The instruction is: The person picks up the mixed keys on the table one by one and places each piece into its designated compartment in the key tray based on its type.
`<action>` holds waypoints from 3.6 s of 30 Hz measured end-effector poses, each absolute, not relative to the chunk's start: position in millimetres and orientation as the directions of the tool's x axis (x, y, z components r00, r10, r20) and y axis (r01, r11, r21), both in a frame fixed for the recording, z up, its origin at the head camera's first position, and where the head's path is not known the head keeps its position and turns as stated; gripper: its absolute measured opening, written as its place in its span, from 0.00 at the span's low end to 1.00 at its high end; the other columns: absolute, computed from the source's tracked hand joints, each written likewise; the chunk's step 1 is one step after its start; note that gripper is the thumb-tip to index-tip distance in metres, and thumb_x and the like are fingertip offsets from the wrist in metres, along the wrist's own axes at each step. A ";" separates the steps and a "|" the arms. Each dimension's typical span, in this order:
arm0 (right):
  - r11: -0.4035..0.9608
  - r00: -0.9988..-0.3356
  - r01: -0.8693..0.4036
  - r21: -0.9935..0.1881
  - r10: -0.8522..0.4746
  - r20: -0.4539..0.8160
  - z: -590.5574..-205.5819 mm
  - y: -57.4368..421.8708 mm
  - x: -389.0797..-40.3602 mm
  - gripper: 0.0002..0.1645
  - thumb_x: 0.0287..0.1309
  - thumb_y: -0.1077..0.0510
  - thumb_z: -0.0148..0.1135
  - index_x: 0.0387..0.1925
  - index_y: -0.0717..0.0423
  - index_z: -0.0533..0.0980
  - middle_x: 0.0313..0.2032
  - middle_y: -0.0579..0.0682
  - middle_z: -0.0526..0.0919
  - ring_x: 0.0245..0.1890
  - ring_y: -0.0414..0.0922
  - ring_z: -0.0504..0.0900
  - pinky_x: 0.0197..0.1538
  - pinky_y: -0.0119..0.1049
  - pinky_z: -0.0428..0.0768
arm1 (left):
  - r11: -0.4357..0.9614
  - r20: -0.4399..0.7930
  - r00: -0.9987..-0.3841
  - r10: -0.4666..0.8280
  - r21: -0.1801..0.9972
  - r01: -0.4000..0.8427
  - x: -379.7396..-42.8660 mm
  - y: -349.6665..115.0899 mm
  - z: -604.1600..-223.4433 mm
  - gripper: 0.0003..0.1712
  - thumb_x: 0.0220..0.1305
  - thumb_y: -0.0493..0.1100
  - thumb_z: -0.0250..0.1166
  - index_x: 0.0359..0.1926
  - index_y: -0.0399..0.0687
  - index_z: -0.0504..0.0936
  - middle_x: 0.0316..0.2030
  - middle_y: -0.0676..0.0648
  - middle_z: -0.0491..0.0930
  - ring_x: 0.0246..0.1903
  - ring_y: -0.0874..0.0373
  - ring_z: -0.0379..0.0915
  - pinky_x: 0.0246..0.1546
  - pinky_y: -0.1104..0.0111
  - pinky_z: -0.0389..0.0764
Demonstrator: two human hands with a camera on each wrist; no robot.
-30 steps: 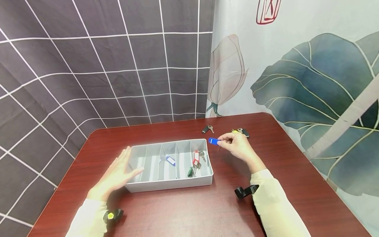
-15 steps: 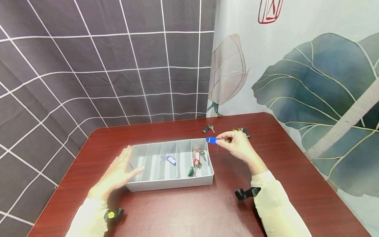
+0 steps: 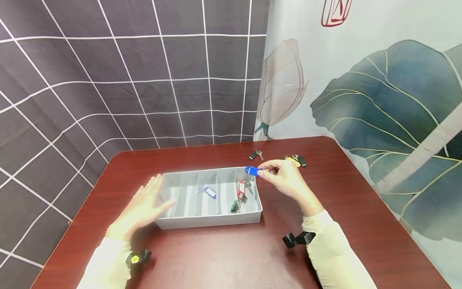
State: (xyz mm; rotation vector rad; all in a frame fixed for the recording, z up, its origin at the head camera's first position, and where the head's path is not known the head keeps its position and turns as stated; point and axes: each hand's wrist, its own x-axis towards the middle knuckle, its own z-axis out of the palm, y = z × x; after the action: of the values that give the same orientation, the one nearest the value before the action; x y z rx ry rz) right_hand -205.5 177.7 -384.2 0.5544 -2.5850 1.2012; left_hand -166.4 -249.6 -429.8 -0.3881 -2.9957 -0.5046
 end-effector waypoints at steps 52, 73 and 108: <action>0.525 -0.818 -0.521 -0.673 -0.532 0.218 -405.2 51.0 -193.6 0.06 0.49 0.54 0.74 0.32 0.48 0.86 0.20 0.33 0.80 0.19 0.33 0.72 0.22 0.28 0.70 | 0.914 0.142 -0.967 0.212 0.322 0.248 -153.5 -246.5 -443.1 0.68 0.49 0.82 0.53 0.76 0.42 0.44 0.73 0.37 0.50 0.72 0.42 0.45 0.66 0.42 0.51; 0.529 -0.804 -0.541 -0.653 -0.554 0.217 -412.0 50.7 -196.1 0.05 0.49 0.56 0.74 0.31 0.48 0.85 0.22 0.34 0.82 0.20 0.31 0.74 0.23 0.27 0.72 | 0.907 0.156 -0.964 0.213 0.336 0.255 -153.2 -244.0 -441.6 0.65 0.51 0.75 0.61 0.75 0.42 0.45 0.73 0.37 0.51 0.72 0.41 0.45 0.67 0.43 0.51; 0.522 -0.832 -0.522 -0.675 -0.485 0.268 -394.5 76.4 -195.4 0.07 0.55 0.54 0.69 0.36 0.50 0.85 0.17 0.38 0.69 0.17 0.34 0.65 0.21 0.27 0.63 | 0.906 0.134 -0.967 0.216 0.341 0.249 -152.2 -243.2 -443.2 0.67 0.50 0.82 0.53 0.75 0.41 0.44 0.73 0.37 0.49 0.72 0.42 0.43 0.68 0.44 0.51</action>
State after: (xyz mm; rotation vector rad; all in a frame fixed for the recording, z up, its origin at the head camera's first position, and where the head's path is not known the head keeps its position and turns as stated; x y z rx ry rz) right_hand -195.4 76.4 -394.5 0.8933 -2.6999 1.2210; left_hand -152.2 -243.2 -443.2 -0.3636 -2.9765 -0.5509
